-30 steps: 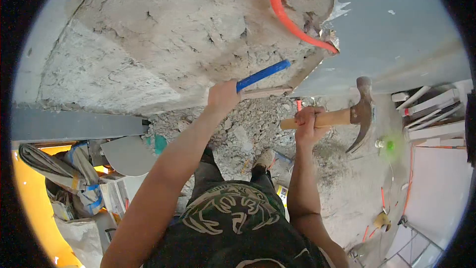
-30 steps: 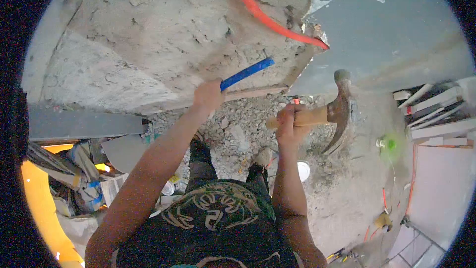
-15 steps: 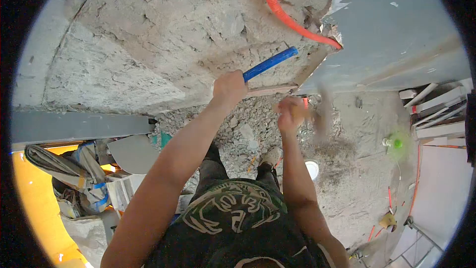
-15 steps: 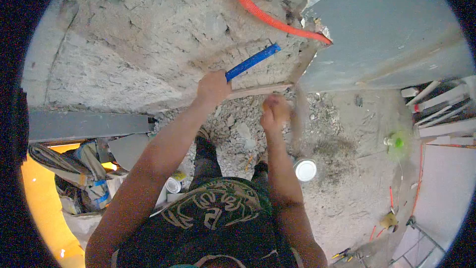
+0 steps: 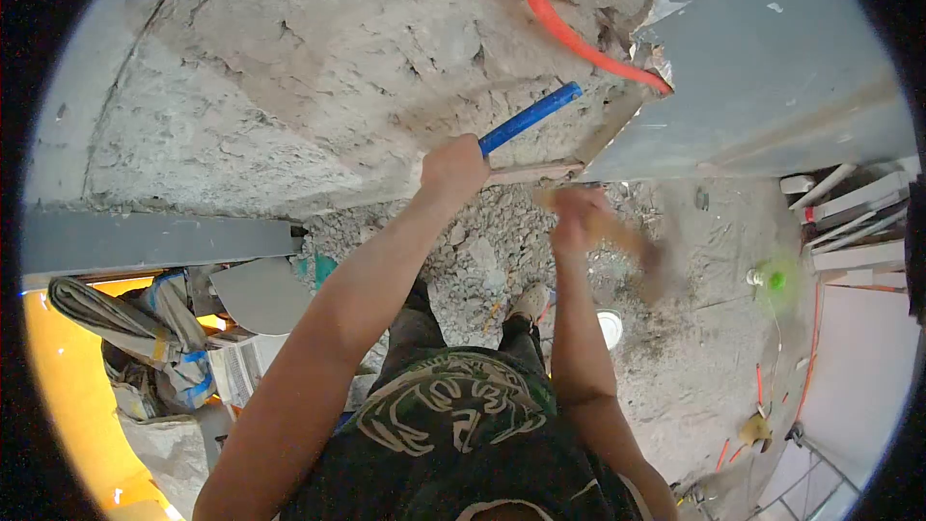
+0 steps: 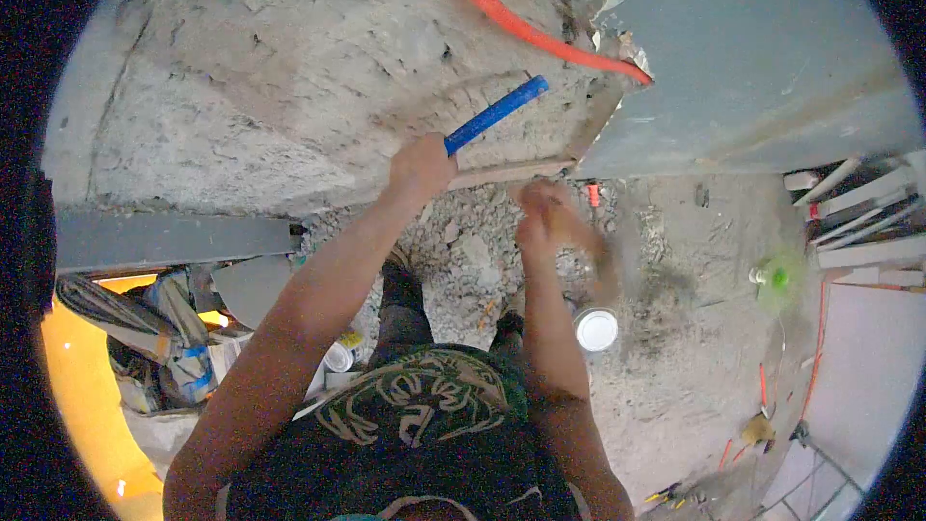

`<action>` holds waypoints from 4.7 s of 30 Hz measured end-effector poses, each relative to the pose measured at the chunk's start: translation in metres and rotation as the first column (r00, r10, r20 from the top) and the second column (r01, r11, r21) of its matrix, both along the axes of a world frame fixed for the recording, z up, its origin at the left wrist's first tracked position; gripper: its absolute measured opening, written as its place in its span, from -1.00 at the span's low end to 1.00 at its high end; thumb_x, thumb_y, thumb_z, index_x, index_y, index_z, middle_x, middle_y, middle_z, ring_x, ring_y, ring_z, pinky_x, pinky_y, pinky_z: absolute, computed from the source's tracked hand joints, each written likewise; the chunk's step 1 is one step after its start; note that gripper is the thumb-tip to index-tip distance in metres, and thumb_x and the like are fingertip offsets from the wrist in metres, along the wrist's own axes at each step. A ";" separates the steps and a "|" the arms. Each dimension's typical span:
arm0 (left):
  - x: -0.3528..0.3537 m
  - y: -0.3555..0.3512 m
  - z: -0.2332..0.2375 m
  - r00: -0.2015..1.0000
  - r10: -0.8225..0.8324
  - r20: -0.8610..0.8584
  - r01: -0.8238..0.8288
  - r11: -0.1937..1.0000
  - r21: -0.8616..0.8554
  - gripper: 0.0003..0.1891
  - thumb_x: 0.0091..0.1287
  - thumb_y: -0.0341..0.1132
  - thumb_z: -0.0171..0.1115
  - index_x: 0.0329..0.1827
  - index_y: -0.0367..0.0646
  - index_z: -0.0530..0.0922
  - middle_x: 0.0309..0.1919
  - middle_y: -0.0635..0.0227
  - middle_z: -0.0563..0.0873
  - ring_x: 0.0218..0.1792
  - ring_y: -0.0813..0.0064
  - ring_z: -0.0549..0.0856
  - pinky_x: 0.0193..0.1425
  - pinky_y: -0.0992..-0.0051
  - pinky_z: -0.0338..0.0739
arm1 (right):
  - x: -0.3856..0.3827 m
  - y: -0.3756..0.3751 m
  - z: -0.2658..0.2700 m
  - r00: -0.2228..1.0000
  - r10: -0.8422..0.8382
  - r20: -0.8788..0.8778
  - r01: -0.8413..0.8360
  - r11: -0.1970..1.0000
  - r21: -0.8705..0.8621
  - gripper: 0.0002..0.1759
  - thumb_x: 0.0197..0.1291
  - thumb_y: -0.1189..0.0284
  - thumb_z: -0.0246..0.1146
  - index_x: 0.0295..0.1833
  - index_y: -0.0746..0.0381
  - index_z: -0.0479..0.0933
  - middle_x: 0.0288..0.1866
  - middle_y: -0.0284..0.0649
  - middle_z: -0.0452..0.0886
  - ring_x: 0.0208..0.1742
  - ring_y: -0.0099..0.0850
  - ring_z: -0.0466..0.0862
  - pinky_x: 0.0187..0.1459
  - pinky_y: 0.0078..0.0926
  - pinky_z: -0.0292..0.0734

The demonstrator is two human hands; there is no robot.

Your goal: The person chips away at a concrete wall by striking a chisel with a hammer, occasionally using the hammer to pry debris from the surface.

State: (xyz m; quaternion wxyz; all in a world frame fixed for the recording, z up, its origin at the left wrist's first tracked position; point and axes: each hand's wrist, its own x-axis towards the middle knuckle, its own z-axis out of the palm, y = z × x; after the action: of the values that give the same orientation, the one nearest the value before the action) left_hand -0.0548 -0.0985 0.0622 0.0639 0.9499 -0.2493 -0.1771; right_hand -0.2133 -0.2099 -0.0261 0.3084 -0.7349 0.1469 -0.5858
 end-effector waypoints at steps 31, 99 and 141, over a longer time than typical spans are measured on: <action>0.002 -0.002 -0.020 0.999 0.047 -0.018 -0.048 0.998 -0.051 -0.71 0.30 -0.24 0.19 -0.09 -0.28 0.66 -0.13 -0.04 0.75 -0.03 -0.06 0.73 0.08 0.09 0.63 | -0.048 -0.020 0.052 0.949 0.097 0.301 -0.288 0.662 0.692 -0.87 0.31 0.50 0.14 -0.32 0.22 0.36 -0.62 -0.34 0.38 -0.59 -0.49 0.44 -0.50 -0.48 0.39; 0.009 -0.009 0.001 0.932 -0.316 0.180 0.335 0.938 -0.089 -0.44 0.49 0.22 -0.07 -0.12 -0.16 0.57 -0.42 -0.09 0.69 -0.28 -0.20 0.69 -0.17 -0.04 0.52 | 0.007 -0.005 -0.044 0.962 0.146 -0.230 0.082 0.647 0.758 -0.82 0.22 0.49 0.21 -0.44 0.26 0.58 -0.53 -0.22 0.55 -0.56 -0.28 0.53 -0.35 -0.29 0.47; -0.011 -0.020 -0.076 0.994 -0.110 -0.010 0.098 0.914 -0.394 -0.37 0.53 0.16 -0.06 -0.27 -0.36 0.59 -0.39 -0.19 0.67 -0.27 -0.21 0.68 -0.19 0.02 0.50 | -0.010 -0.012 -0.055 0.930 0.161 -0.330 0.073 0.800 0.595 -0.77 0.18 0.37 0.25 -0.38 0.35 0.52 -0.60 -0.19 0.55 -0.52 -0.40 0.59 -0.46 -0.33 0.41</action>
State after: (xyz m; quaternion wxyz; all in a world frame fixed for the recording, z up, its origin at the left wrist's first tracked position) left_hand -0.0662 -0.1184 -0.0142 0.2475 0.9003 -0.3288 -0.1418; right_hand -0.2231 -0.2222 -0.0808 0.5052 -0.6987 0.3611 -0.3552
